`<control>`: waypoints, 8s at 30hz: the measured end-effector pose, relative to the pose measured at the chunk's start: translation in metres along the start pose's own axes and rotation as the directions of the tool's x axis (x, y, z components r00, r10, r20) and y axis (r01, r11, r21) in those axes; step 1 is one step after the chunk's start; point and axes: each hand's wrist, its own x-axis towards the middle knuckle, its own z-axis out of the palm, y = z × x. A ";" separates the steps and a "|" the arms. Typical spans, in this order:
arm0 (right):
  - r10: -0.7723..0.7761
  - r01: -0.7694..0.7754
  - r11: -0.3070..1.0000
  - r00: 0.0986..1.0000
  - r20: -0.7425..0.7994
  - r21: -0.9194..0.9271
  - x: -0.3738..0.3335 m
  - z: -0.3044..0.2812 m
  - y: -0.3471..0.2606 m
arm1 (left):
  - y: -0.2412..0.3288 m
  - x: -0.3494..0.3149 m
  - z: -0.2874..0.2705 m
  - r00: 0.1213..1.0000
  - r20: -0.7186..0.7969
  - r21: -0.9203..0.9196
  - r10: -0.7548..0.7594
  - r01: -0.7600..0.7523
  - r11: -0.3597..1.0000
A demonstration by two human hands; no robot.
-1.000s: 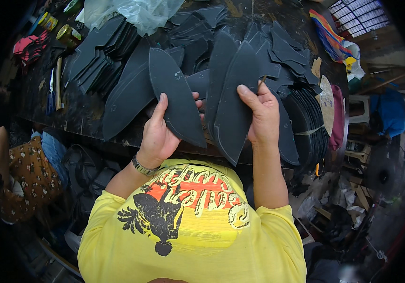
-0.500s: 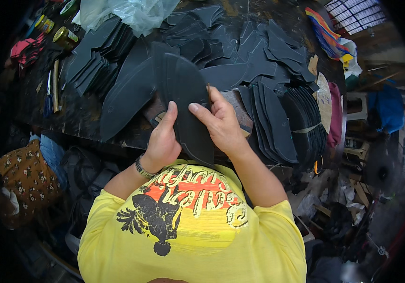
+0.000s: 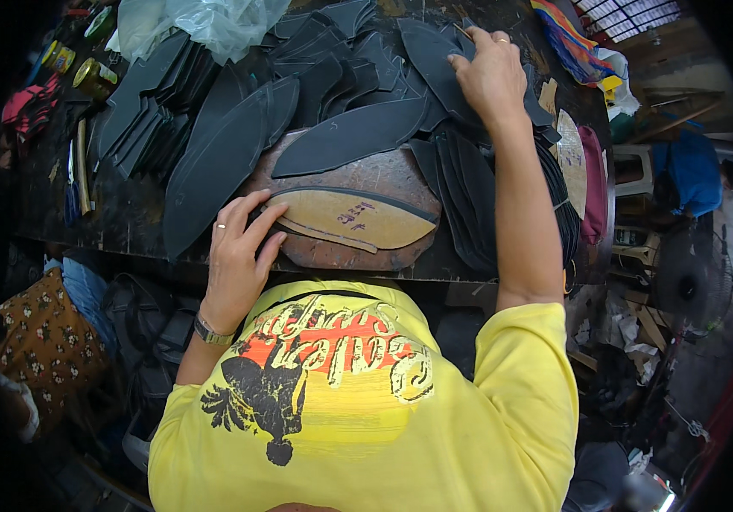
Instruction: The person repeatedly places a cardboard template on a stack of black rubber shoe parts, traces the outline with a pencil, then removes the template and sets the marked part aside. This cycle repeats throughout the clip.
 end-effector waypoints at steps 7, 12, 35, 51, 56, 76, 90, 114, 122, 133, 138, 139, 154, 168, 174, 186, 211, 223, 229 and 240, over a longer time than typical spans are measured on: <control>-0.527 0.239 0.732 0.792 0.308 0.638 -0.112 -0.077 -0.041 | -0.001 -0.001 0.003 0.997 -0.061 0.034 -0.044 0.046 0.998; -0.410 0.120 0.861 0.738 0.536 0.494 -0.154 -0.087 -0.036 | -0.004 0.004 0.004 0.995 -0.076 -0.046 -0.069 0.066 0.997; -0.293 -0.301 0.569 0.795 0.530 0.766 -0.188 -0.070 -0.028 | -0.010 0.005 0.003 0.991 -0.121 -0.089 -0.055 0.045 0.995; -0.221 -0.263 0.631 0.841 0.494 0.730 -0.178 -0.050 -0.037 | -0.015 -0.016 0.015 0.978 -0.210 -0.035 0.006 -0.014 0.999; -0.216 -0.253 0.641 0.846 0.487 0.724 -0.182 -0.056 -0.036 | -0.016 -0.009 0.018 0.964 -0.263 -0.096 -0.030 0.005 0.995; -0.217 -0.248 0.636 0.851 0.478 0.731 -0.179 -0.058 -0.038 | -0.003 -0.026 0.020 0.992 -0.109 -0.112 0.068 -0.080 0.991; -0.200 -0.217 0.666 0.870 0.451 0.714 -0.183 -0.056 -0.041 | -0.003 -0.024 0.019 0.993 -0.101 -0.086 0.062 -0.070 0.994; -0.206 -0.209 0.642 0.880 0.429 0.738 -0.186 -0.055 -0.040 | 0.000 -0.022 0.008 0.997 0.028 0.080 0.068 -0.070 0.994; -0.014 -0.441 0.527 0.850 0.527 0.726 -0.196 -0.062 -0.024 | 0.006 -0.018 -0.001 0.991 0.124 0.187 0.039 -0.062 0.980; 0.009 -0.448 0.548 0.848 0.530 0.707 -0.196 -0.057 -0.025 | 0.008 -0.023 -0.004 0.976 0.217 0.246 0.004 -0.058 0.967; -0.009 -0.477 0.557 0.815 0.579 0.680 -0.193 -0.057 -0.021 | 0.008 -0.023 -0.005 0.973 0.230 0.258 0.007 -0.068 0.964; -0.006 -0.485 0.556 0.810 0.586 0.675 -0.192 -0.057 -0.020 | 0.008 -0.022 -0.005 0.974 0.226 0.257 0.021 -0.081 0.963; -0.027 -0.438 0.573 0.835 0.550 0.692 -0.195 -0.054 -0.021 | 0.018 -0.023 -0.001 0.940 0.336 0.274 0.063 -0.162 0.948; -0.047 -0.326 0.599 0.897 0.439 0.731 -0.185 -0.065 -0.010 | 0.032 -0.011 -0.003 0.906 0.422 0.319 0.045 -0.195 0.927; -0.068 -0.254 0.551 0.936 0.346 0.795 -0.179 -0.078 -0.003 | 0.035 -0.009 -0.003 0.901 0.433 0.348 0.027 -0.194 0.917; -0.210 -0.166 0.749 0.859 0.466 0.642 -0.190 -0.070 -0.009 | 0.039 -0.003 -0.003 0.883 0.466 0.377 0.054 -0.253 0.891; -0.310 -0.330 0.385 0.834 0.457 0.862 -0.211 -0.058 -0.038 | 0.039 -0.002 0.005 0.896 0.440 0.410 0.063 -0.263 0.873; -0.352 -0.185 0.503 0.848 0.396 0.844 -0.203 -0.063 -0.039 | 0.038 -0.003 0.007 0.898 0.435 0.425 0.070 -0.273 0.863; -0.373 -0.149 0.479 0.858 0.354 0.865 -0.195 -0.062 -0.034 | 0.038 -0.002 0.007 0.899 0.431 0.437 0.076 -0.281 0.855; -0.280 -0.253 0.485 0.862 0.422 0.837 -0.187 -0.064 -0.013 | 0.038 -0.002 0.007 0.902 0.424 0.449 0.081 -0.288 0.846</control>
